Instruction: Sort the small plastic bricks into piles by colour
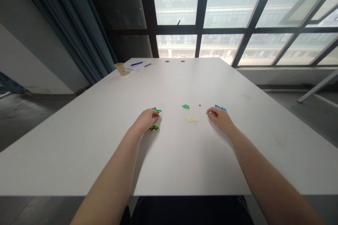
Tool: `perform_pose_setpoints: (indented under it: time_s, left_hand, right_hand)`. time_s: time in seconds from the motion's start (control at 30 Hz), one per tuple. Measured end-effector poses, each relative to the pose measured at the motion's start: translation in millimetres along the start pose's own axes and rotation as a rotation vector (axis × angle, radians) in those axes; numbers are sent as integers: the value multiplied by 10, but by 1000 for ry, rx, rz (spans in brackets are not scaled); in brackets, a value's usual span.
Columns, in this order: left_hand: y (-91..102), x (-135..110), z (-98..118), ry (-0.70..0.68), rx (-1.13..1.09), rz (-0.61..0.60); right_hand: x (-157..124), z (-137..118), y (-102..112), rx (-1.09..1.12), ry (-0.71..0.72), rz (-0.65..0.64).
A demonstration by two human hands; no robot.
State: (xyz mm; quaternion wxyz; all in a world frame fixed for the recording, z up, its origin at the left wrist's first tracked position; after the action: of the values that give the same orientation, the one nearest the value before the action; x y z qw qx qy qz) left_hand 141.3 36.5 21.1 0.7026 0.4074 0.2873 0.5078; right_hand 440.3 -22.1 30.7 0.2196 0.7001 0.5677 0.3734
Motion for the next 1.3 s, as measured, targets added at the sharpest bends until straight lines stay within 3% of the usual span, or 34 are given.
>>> perform_pose_setpoints:
  time_s: [0.1,0.2,0.43,0.6,0.73,0.83,1.07,1.17,1.3]
  left_hand:
    - [-148,-70,0,-7,8,-219]
    - [-198,-129,74,-10,89,-293]
    - [-204,-139,136,26,191,-310]
    - [-174,-113,176,6,111,-236]
    - [-90,-118,390,-92,-144,-125]
    - [-121,-144,581,-138,-491,-92]
    - [-629,-220,862,17,-1251,-218]
    - [-763,-252,903,89,-1384,-273]
    - [-756,-259,909,83,-1422,-279]
  right_hand:
    - [-6,-12,-28,-12,0,-25]
    - [-8,-15,-47,-21,-2,-44]
    - [-23,-57,-43,-24,-3,-55]
    - [-29,-69,-33,-27,5,-52]
    - [-34,-90,-36,-11,41,-43]
    - [-55,-149,-51,12,75,-51]
    - [-161,-406,-88,63,170,-81]
    - [-216,-551,-92,109,218,-87]
    - [-304,-761,-102,201,309,-99]
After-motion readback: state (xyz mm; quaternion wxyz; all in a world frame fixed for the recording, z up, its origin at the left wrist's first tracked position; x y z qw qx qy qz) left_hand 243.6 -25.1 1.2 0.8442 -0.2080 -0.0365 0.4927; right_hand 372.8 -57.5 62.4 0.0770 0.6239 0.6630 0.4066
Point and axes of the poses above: each hand's wrist, its own x-axis towards the middle knuckle, its own y-axis out of the back of the hand, z = x × y, the point moved 8 cm from there along x, towards the middle knuckle, and after that the axes turned 4 degrees about -y, right-handed, at the moved point
